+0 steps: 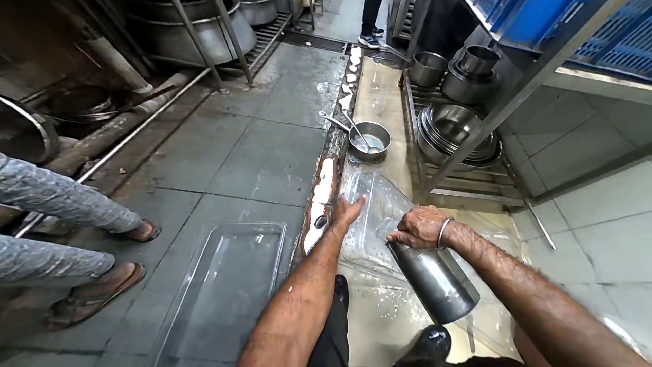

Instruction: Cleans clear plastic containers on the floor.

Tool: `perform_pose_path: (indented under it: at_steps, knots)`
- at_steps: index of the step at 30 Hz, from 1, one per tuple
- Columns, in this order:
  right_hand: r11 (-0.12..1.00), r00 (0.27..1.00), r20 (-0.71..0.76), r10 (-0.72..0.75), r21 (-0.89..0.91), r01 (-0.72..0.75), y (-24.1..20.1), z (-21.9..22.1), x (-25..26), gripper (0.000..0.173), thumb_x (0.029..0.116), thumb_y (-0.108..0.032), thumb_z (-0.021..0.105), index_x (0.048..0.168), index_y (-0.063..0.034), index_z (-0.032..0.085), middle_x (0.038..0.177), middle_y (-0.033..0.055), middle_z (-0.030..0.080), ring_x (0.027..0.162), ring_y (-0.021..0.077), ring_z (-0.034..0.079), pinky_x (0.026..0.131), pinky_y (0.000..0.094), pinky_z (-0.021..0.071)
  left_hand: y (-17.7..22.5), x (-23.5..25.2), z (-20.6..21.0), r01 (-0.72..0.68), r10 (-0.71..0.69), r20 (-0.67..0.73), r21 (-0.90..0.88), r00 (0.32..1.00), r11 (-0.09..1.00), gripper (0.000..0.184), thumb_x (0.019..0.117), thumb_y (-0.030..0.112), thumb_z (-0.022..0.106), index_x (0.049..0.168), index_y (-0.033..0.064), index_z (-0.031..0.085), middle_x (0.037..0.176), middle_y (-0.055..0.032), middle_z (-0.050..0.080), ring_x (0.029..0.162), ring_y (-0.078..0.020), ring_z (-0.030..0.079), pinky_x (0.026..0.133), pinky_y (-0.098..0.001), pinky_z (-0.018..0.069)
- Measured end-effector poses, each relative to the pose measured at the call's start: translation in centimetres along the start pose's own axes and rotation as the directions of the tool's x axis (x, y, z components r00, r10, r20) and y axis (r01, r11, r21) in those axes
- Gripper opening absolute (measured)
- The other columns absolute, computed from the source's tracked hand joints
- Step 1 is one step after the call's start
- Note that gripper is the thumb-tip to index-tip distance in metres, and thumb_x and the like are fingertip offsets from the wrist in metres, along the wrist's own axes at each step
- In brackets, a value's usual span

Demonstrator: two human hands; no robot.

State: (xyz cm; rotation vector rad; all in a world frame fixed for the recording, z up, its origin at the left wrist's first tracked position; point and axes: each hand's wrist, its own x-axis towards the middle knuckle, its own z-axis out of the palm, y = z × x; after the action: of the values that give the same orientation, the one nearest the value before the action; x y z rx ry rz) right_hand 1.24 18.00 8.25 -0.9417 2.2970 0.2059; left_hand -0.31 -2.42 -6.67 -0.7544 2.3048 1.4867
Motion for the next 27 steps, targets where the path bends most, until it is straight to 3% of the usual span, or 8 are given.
perform_pose_path:
  at_steps: [5,8,10,14,19,23,25,27]
  knots:
    - [0.975,0.999,0.034,-0.009,0.224,0.001,1.9,1.5,0.3,0.063,0.1042,-0.06,0.045,0.08,-0.006,0.068,0.074,0.0121,0.064,0.075,0.0305,0.065,0.069,0.0563,0.0497,0.5,-0.3,-0.3,0.017,-0.017,0.019,-0.015,1.0,1.0,0.085,0.0954,0.062,0.063,0.145,-0.0054,0.047,0.139,-0.0307,0.057,0.131,-0.0436,0.055,0.109,-0.0632,0.0427]
    - [0.853,0.998,-0.056,0.039,0.521,-0.004,4.3,3.3,0.7,0.061,0.107,-0.05,0.048,0.071,-0.0029,0.063,0.066,0.0101,0.058,0.064,0.0239,0.058,0.065,0.0478,0.0465,1.0,-0.6,-0.5,0.016,-0.016,0.027,0.011,1.0,1.0,0.081,0.0975,0.061,0.061,0.144,-0.0054,0.049,0.137,-0.0313,0.057,0.131,-0.0448,0.055,0.108,-0.0636,0.0425]
    - [0.658,0.986,-0.101,0.134,0.753,-0.012,5.2,4.8,0.1,0.058,0.1089,-0.046,0.046,0.069,-0.0055,0.061,0.062,0.0054,0.056,0.056,0.016,0.054,0.058,0.0375,0.045,1.0,-0.5,-0.6,0.017,-0.018,0.023,0.043,1.0,0.999,0.082,0.0975,0.062,0.059,0.141,-0.0066,0.052,0.135,-0.032,0.059,0.129,-0.0453,0.056,0.107,-0.0634,0.0437]
    - [0.105,0.899,-0.048,0.436,0.994,0.002,4.7,6.9,-3.1,0.053,0.1097,-0.049,0.039,0.089,-0.0083,0.064,0.07,0.0067,0.064,0.056,0.0153,0.061,0.05,0.0319,0.0511,0.8,-0.3,-0.4,0.017,-0.018,0.025,0.044,1.0,0.999,0.081,0.0983,0.062,0.058,0.14,-0.0071,0.052,0.133,-0.0327,0.059,0.126,-0.0458,0.057,0.105,-0.0638,0.0448]
    - [-0.157,0.666,-0.064,0.743,0.951,0.268,5.1,11.2,-9.3,0.054,0.1055,-0.058,0.043,0.104,-0.0107,0.07,0.08,0.0055,0.072,0.066,0.0145,0.068,0.057,0.0337,0.0583,0.6,-0.9,-0.2,-0.029,0.03,0.016,-0.009,0.999,1.0,0.078,0.0978,0.06,0.061,0.138,-0.0063,0.054,0.129,-0.0342,0.059,0.119,-0.0488,0.059,0.098,-0.0671,0.0466]
    - [-0.152,0.282,-0.016,0.959,0.811,0.564,4.5,15.0,-17.2,0.042,0.11,-0.046,0.04,0.111,-0.0133,0.066,0.086,-0.0017,0.072,0.076,0.0062,0.069,0.067,0.0279,0.0597,0.5,-0.7,0.0,-0.028,0.03,0.038,-0.058,0.999,0.998,0.076,0.0984,0.057,0.062,0.14,-0.0062,0.052,0.133,-0.0346,0.057,0.122,-0.0489,0.057,0.1,-0.067,0.0454]
    - [-0.101,0.108,0.029,0.994,0.648,0.755,5.0,19.7,-21.6,0.042,0.1108,-0.043,0.038,0.121,-0.0106,0.063,0.099,0.0025,0.073,0.089,0.0113,0.07,0.078,0.0352,0.0614,0.2,-0.3,0.4,-0.027,0.029,0.037,-0.057,0.999,0.998,0.076,0.0985,0.058,0.061,0.137,-0.0073,0.053,0.13,-0.035,0.058,0.118,-0.0485,0.058,0.098,-0.0664,0.0462]
    - [-0.057,0.011,0.096,0.995,0.496,0.867,5.0,25.8,-26.6,0.043,0.1111,-0.043,0.032,0.133,-0.0119,0.054,0.113,0.0052,0.068,0.103,0.0167,0.067,0.087,0.0438,0.0588,0.2,0.0,0.6,-0.031,0.032,0.037,-0.038,0.999,0.999,0.075,0.0991,0.058,0.06,0.135,-0.0071,0.055,0.125,-0.034,0.06,0.111,-0.0464,0.06,0.093,-0.0639,0.0482]
